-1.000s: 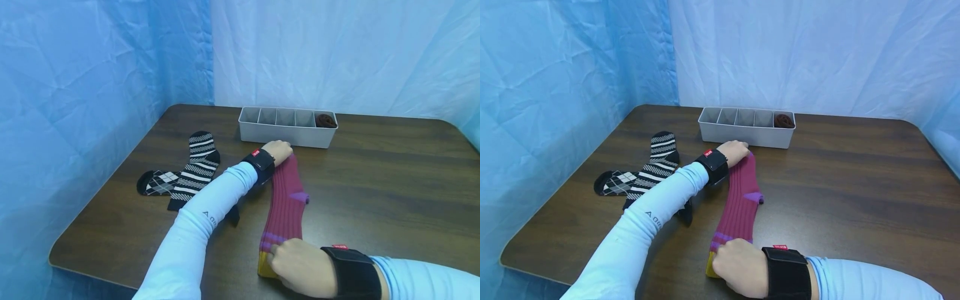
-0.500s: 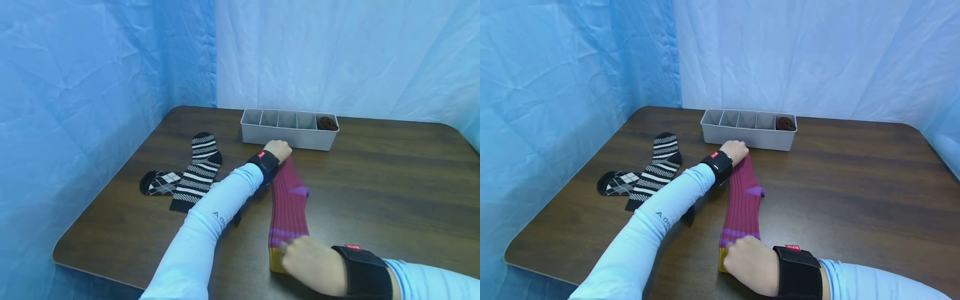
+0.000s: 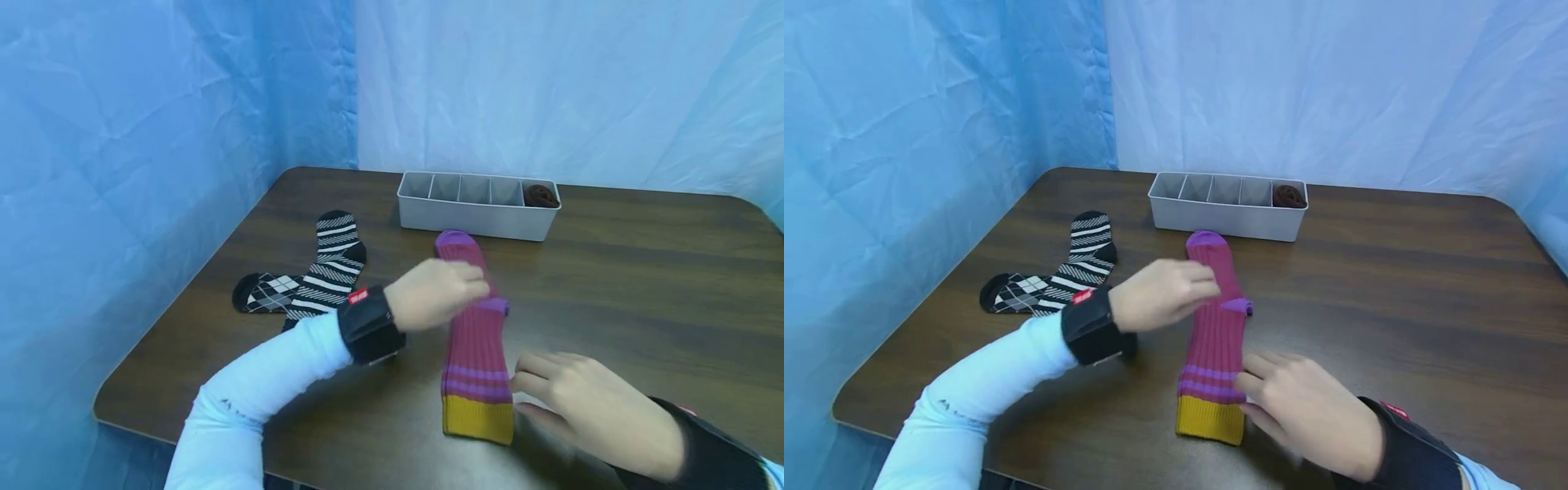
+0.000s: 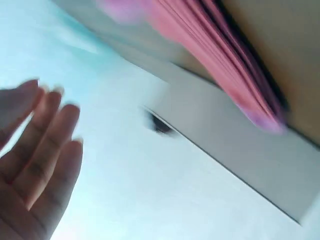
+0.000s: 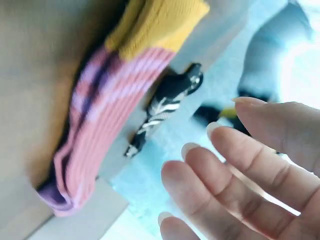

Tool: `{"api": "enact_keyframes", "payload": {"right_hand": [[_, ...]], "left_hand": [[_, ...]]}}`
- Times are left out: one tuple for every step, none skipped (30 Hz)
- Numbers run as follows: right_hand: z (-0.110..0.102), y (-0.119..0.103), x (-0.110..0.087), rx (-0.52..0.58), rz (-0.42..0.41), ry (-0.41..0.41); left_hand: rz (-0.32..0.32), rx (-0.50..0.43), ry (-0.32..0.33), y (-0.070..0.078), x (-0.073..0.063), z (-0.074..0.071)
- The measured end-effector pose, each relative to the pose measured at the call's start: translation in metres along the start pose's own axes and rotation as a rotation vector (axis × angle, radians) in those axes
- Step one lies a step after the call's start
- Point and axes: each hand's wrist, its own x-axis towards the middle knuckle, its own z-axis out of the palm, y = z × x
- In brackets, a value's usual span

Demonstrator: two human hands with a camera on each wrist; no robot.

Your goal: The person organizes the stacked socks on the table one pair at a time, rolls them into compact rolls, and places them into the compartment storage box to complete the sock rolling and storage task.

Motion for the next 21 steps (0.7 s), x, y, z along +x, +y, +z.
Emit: {"api": "enact_keyframes", "payload": {"right_hand": [[0.001,0.001,-0.003,0.027,-0.009,0.003],[0.002,0.002,-0.005,0.057,-0.019,0.0],[0.005,0.002,-0.007,0.078,-0.035,-0.008],[0.007,0.002,-0.009,0.1,-0.047,-0.03],[0.009,0.002,-0.009,0.122,-0.061,-0.059],[0.011,0.003,-0.01,0.135,-0.071,-0.089],[0.013,0.003,-0.011,0.149,-0.075,-0.126],[0.016,0.003,-0.011,0.158,-0.083,-0.152],[0.018,0.003,-0.012,0.163,-0.084,-0.179],[0.02,0.003,-0.012,0.178,-0.078,-0.209],[0.022,0.003,-0.012,0.182,-0.077,-0.224],[0.024,0.004,-0.013,0.178,-0.077,-0.223],[0.026,0.004,-0.013,0.177,-0.075,-0.226],[0.027,0.004,-0.013,0.17,-0.076,-0.22],[0.028,0.005,-0.014,0.172,-0.071,-0.225],[0.029,0.006,-0.014,0.174,-0.07,-0.228],[0.03,0.006,-0.014,0.168,-0.07,-0.222],[0.031,0.006,-0.013,0.168,-0.07,-0.225],[0.032,0.006,-0.013,0.171,-0.065,-0.231],[0.033,0.006,-0.012,0.174,-0.062,-0.237],[0.034,0.006,-0.011,0.173,-0.059,-0.243]], "left_hand": [[0.069,-0.027,0.007,0.011,-0.011,-0.002],[0.125,-0.053,-0.003,0.021,-0.02,-0.003],[0.174,-0.072,-0.026,0.03,-0.029,-0.002],[0.217,-0.089,-0.051,0.038,-0.036,-0.001],[0.25,-0.11,-0.082,0.045,-0.041,0.002],[0.275,-0.131,-0.115,0.051,-0.045,0.005],[0.292,-0.154,-0.153,0.055,-0.048,0.008],[0.302,-0.176,-0.186,0.058,-0.05,0.01],[0.31,-0.192,-0.216,0.061,-0.051,0.013],[0.31,-0.207,-0.243,0.062,-0.052,0.015],[0.306,-0.222,-0.266,0.063,-0.051,0.017],[0.299,-0.231,-0.283,0.064,-0.051,0.019],[0.292,-0.235,-0.295,0.065,-0.05,0.02],[0.286,-0.236,-0.302,0.066,-0.049,0.021],[0.279,-0.236,-0.31,0.067,-0.048,0.022],[0.272,-0.235,-0.316,0.068,-0.047,0.023],[0.263,-0.229,-0.322,0.069,-0.047,0.024],[0.257,-0.217,-0.325,0.07,-0.046,0.025],[0.252,-0.205,-0.326,0.071,-0.046,0.026],[0.246,-0.197,-0.326,0.072,-0.045,0.027],[0.241,-0.186,-0.319,0.074,-0.045,0.028]]}}
